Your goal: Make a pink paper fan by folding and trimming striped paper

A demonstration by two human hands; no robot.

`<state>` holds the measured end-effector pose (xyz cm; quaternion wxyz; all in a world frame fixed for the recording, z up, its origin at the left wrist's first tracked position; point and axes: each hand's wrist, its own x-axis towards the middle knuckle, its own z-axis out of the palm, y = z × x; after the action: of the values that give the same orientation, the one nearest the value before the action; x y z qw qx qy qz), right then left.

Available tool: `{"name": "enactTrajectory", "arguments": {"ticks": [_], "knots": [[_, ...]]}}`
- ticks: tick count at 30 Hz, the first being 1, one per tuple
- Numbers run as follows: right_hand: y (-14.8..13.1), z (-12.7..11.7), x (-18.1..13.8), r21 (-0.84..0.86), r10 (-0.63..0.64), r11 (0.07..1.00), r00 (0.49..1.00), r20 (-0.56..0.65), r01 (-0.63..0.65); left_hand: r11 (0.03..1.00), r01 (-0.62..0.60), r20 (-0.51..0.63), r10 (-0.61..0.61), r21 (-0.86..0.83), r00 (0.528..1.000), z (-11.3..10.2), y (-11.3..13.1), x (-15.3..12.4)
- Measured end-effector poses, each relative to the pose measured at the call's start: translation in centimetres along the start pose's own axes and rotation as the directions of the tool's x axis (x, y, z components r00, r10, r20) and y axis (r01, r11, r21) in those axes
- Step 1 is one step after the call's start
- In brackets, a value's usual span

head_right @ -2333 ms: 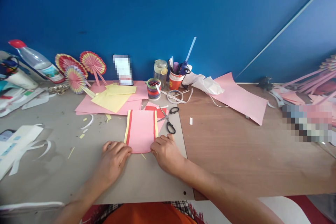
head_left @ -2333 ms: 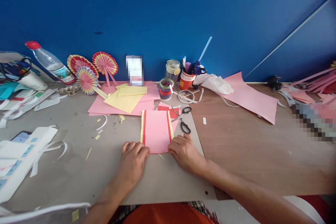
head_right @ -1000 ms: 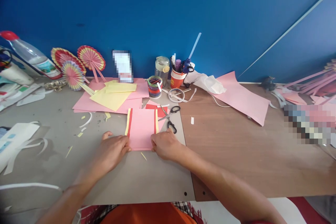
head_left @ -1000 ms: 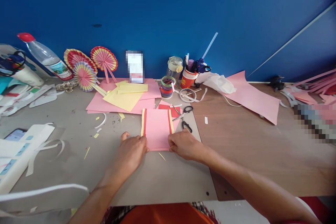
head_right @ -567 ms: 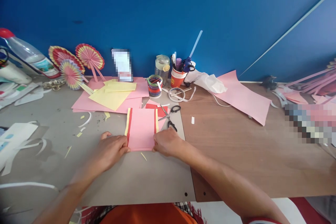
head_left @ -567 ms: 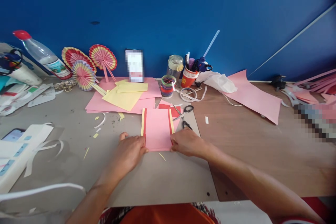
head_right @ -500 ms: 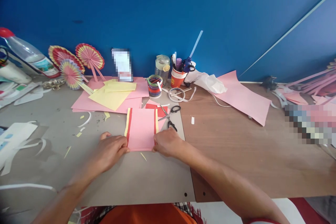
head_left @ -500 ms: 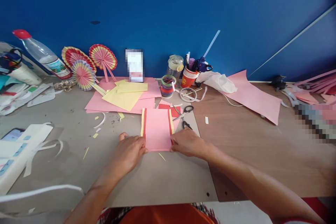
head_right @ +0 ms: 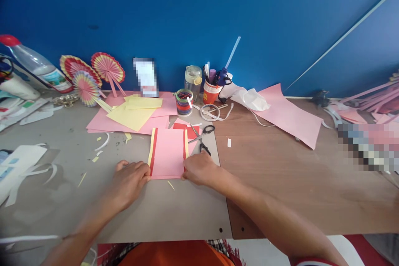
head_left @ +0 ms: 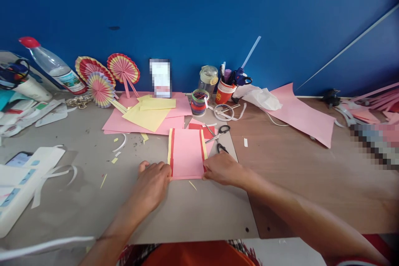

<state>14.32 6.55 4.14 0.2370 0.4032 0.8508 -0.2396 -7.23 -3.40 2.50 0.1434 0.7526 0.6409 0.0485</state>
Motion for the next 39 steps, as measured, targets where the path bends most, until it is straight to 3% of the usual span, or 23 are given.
{"name": "enactTrajectory", "arguments": {"ticks": [10,14,16,19,21,27,39], "knots": [[-0.3,-0.5,-0.3,-0.054,0.06,0.997,0.997,0.041,-0.058,0.994,0.105,0.032,-0.105,0.002,0.994,0.3,-0.1,0.2],[-0.7,-0.5,-0.6,-0.093,0.074,0.993,0.997,0.016,-0.072,0.996,0.087,0.024,-0.087,0.012,0.996,0.6,-0.3,0.1],[-1.0,0.0,-1.0,-0.119,0.065,0.99,0.996,-0.059,-0.072,0.997,0.062,-0.022,-0.061,0.049,0.998,0.9,-0.2,-0.2],[-1.3,1.4,-1.7,-0.234,-0.069,0.972,0.952,-0.298,-0.003,0.99,0.004,-0.1,0.011,0.139,0.995,1.1,0.2,-0.6],[-1.2,2.4,-2.0,-0.319,-0.192,0.946,0.904,-0.382,0.067,0.979,-0.048,-0.116,0.072,0.197,0.991,1.0,0.6,-0.8],[-0.7,3.3,-2.3,-0.446,-0.402,0.864,0.853,-0.332,0.234,0.954,-0.142,-0.087,0.171,0.265,0.981,0.5,1.1,-1.1],[-0.2,3.6,-2.4,-0.525,-0.478,0.808,0.818,-0.32,0.267,0.92,-0.232,-0.059,0.263,0.317,0.963,0.2,1.0,-0.1]]}}
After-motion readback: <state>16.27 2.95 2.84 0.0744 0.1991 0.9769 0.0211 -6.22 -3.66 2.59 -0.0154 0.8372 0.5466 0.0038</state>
